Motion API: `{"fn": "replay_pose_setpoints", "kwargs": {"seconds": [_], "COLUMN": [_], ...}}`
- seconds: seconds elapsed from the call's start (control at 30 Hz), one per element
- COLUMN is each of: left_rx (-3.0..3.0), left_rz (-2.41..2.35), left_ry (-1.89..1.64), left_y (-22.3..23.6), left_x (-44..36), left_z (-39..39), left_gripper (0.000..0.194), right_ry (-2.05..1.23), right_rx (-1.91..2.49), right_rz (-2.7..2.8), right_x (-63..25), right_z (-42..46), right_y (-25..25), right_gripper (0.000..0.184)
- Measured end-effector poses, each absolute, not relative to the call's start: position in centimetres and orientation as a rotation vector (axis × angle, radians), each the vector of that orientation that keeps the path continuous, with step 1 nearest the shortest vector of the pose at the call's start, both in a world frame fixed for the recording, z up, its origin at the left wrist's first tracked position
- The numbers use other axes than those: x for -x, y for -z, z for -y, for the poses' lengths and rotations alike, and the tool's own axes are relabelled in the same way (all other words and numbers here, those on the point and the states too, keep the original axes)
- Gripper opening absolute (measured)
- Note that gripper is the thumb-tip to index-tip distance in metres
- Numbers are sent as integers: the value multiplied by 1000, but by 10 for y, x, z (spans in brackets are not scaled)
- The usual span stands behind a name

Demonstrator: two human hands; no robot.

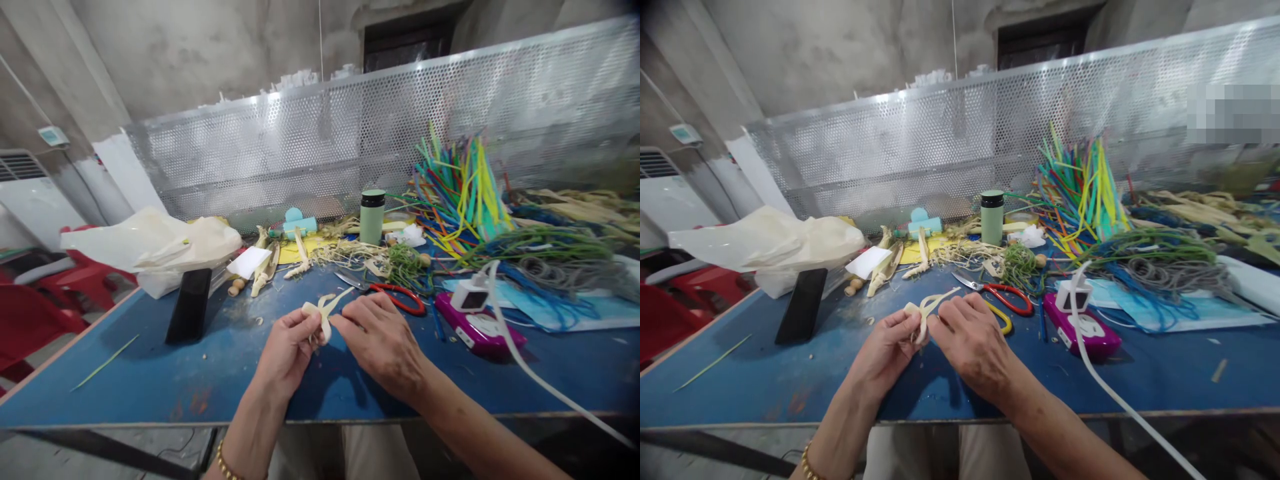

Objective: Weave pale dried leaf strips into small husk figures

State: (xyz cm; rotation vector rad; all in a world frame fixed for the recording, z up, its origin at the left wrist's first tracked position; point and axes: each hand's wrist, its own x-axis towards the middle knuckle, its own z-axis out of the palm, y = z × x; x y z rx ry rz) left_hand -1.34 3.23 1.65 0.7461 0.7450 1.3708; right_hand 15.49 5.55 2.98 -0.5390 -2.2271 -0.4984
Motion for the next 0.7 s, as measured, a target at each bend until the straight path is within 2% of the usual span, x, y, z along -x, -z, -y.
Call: {"fn": "replay_pose_setpoints", "kwargs": {"seconds": [0.4,0.57,0.7], "left_rx": [-747,-757,-772], "left_rz": [-704,-729,-705], "left_ry": [-1432,-1445,-1425], "left_y": [-12,-13,-17], "left_x": [15,15,15], "left_z": [-32,-32,-29], "left_gripper": [15,16,16], "right_ry": [500,100,-221], "right_rx": [542,512,623], "right_rz": [2251,2216,1964], "right_x": [-157,-166,-178], "right_z": [-50,-52,-63], "right_y": [-30,-35,-35], "right_gripper": [20,13,13]}}
